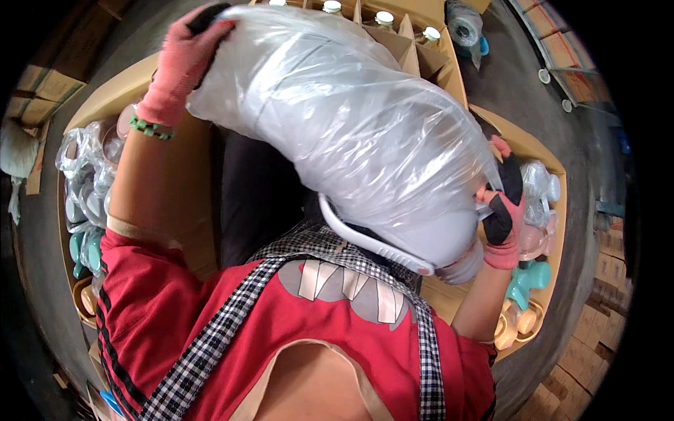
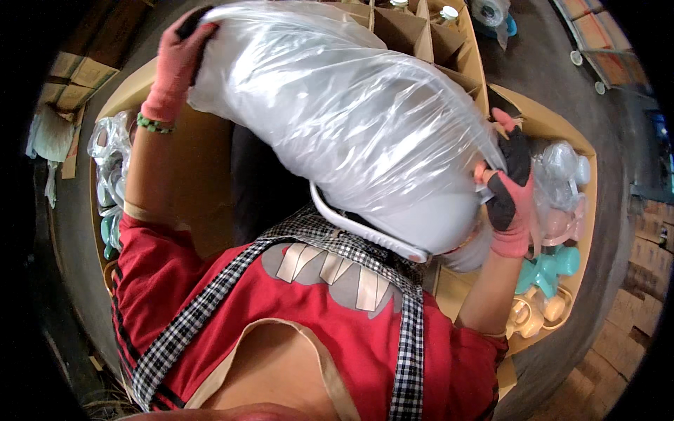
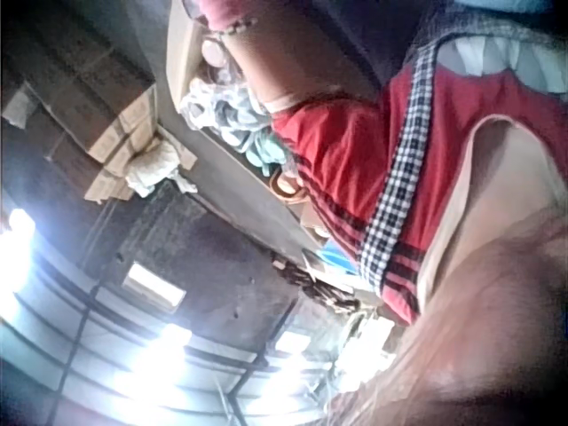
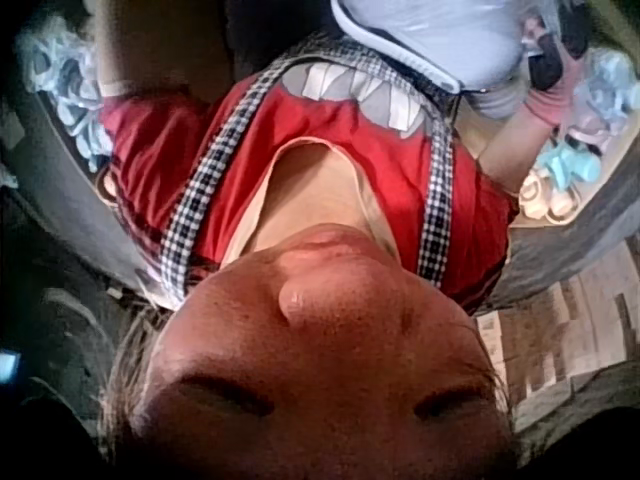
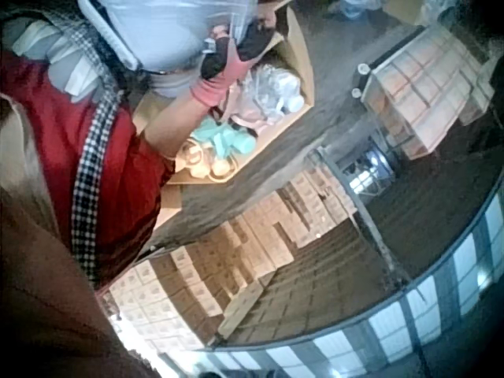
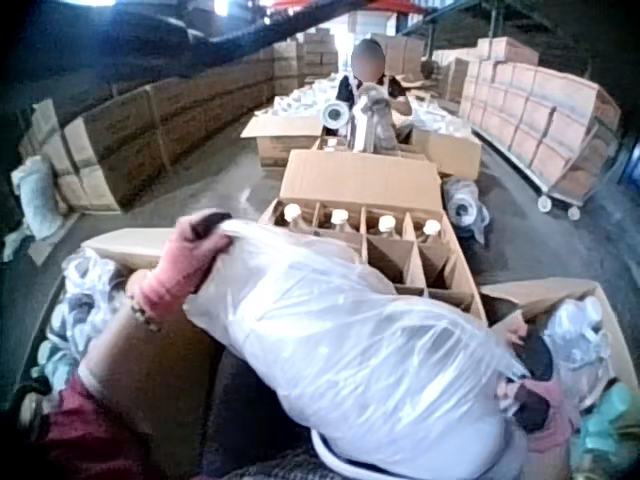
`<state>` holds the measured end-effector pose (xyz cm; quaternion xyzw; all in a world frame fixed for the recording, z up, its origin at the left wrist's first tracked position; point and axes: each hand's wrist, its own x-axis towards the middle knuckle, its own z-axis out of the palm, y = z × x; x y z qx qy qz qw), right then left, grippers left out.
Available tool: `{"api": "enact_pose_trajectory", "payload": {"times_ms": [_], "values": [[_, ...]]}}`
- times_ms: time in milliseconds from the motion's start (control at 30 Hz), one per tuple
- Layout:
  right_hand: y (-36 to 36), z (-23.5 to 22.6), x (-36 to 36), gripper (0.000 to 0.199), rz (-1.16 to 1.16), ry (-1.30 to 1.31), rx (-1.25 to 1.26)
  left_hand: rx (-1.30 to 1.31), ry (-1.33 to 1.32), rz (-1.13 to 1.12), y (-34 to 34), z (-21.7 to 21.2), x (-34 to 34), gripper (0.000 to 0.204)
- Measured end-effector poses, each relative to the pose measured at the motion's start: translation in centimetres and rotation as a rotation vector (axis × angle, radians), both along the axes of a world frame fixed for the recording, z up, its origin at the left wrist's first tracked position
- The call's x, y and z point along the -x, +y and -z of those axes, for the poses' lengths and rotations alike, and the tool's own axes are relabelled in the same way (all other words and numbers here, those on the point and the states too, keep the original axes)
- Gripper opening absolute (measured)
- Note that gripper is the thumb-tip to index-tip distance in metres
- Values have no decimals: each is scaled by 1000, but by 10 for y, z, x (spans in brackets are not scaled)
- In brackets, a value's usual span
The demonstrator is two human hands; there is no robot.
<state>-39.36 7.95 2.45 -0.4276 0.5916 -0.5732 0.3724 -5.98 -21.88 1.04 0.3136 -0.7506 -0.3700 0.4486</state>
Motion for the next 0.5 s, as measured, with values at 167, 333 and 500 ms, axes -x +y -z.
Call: {"api": "enact_pose_trajectory", "payload": {"times_ms": [167, 333, 500], "values": [[5, -4, -32, 72, -212, 134, -65, -198, 278, 384, 26, -45, 8, 48], [-12, -21, -73, 75, -446, 142, 31, 496, -244, 426, 119, -75, 50, 51], [-14, -18, -78, 79, -330, 383, 39, 827, -514, 656, 118, -27, 89, 35]]}}
